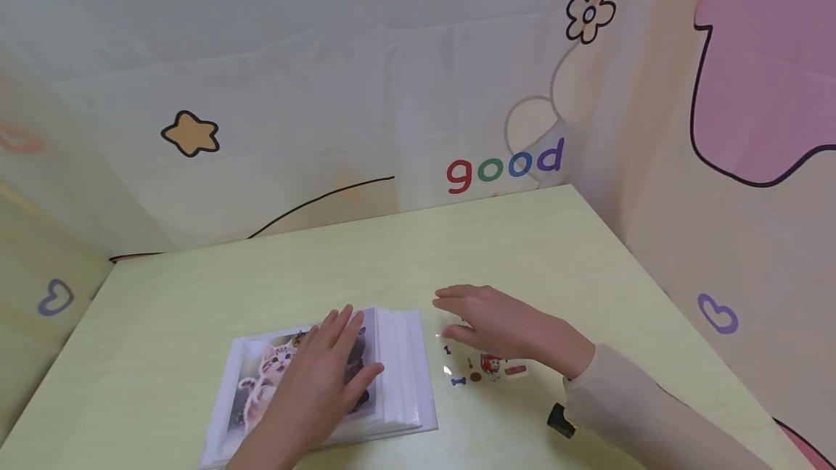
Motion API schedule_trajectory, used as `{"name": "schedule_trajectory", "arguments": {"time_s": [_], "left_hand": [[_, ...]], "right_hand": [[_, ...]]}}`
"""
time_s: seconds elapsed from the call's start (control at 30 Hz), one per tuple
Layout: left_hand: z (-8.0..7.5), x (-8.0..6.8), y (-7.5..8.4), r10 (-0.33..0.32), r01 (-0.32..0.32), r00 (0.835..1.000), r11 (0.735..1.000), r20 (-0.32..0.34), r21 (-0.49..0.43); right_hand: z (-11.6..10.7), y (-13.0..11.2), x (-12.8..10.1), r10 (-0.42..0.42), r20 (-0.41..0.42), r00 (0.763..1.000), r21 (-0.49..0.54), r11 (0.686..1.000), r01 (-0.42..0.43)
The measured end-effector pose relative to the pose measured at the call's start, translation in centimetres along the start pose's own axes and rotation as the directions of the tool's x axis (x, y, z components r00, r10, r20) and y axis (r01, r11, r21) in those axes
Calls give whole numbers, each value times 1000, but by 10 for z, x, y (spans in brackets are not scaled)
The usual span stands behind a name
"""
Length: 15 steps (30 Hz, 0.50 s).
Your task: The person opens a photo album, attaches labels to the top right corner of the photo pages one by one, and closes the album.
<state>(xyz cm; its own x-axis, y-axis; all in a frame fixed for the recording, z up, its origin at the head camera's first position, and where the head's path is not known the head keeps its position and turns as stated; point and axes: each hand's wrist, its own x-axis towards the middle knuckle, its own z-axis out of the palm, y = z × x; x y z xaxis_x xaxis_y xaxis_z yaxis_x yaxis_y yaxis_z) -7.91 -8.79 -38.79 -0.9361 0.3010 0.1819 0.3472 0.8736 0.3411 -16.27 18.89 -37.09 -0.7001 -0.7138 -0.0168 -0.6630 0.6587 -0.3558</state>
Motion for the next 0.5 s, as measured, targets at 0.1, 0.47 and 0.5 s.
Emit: {"name": "schedule_trajectory", "arguments": {"time_s": [0.1,0.47,0.5], "left_hand": [[5,4,5,24,-24,1000,1000,6,9],[25,17,18,52,-53,998,998,32,21],[26,18,19,52,-52,998,999,42,6]], "right_hand": [[3,2,-5,22,-9,1000,-6,1000,-23],[21,16,-24,54,-51,997,-61,997,-57],[23,17,-25,45,-58,997,-65,997,-49]]}}
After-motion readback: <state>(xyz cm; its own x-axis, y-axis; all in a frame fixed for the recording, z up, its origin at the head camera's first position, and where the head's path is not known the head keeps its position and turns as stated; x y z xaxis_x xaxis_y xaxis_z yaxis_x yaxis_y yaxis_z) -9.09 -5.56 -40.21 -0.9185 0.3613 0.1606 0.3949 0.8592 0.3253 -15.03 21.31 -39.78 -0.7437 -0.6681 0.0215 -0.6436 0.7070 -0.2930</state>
